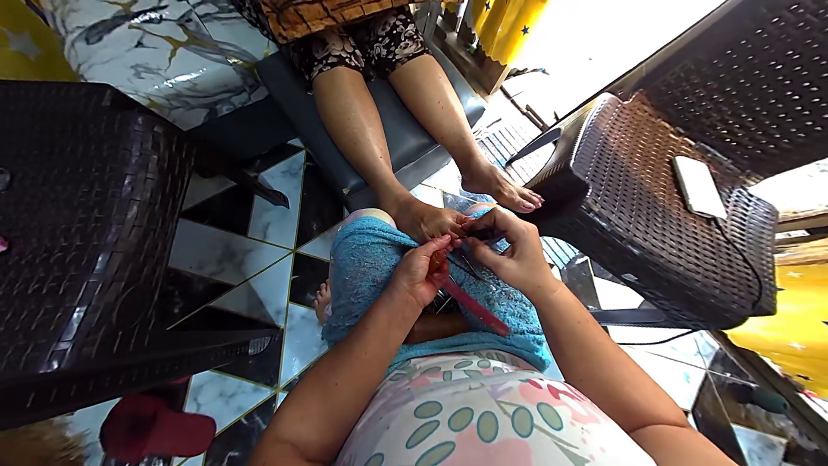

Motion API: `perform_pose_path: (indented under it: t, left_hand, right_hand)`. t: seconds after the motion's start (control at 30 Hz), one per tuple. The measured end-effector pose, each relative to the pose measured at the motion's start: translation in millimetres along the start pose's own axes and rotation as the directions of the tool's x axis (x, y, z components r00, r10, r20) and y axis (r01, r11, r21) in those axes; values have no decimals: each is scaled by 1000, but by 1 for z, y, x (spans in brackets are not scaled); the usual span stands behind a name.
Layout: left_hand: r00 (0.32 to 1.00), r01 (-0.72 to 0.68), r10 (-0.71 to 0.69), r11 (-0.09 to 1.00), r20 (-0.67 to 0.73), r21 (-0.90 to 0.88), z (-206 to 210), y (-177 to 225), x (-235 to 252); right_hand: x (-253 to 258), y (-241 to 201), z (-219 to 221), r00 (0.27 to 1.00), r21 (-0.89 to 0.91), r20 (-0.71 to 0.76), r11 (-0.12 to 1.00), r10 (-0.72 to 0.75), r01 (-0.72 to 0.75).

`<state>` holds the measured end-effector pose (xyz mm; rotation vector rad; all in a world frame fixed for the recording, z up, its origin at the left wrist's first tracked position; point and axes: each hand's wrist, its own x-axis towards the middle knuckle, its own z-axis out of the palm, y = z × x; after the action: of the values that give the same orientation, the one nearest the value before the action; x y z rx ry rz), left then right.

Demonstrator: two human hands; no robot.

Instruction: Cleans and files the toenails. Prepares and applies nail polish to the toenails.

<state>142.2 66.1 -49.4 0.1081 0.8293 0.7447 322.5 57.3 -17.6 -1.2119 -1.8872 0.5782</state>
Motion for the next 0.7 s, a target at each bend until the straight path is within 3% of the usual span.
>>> perform_pose_path:
  t: [0.17,0.33,0.43,0.7]
  left_hand:
    - [1000,-9,8,1000,-18,-8,1,-1,0]
    - [994,-102,105,992,-41,71,4,-8,-10]
    - [989,-119,130,981,-68,152,9,-13,-22]
    - [982,-142,166,963,-88,227,18,-20,-28]
  right_hand:
    - [1,-1,3,1000,-96,-11,995,-15,14]
    - [-1,-10,-10,996,116,-63,992,62,-55]
    - [-7,-27,-18,996,186,5,979,85,-84]
    - [-19,-32,-5,984,102,157,990,83,-100]
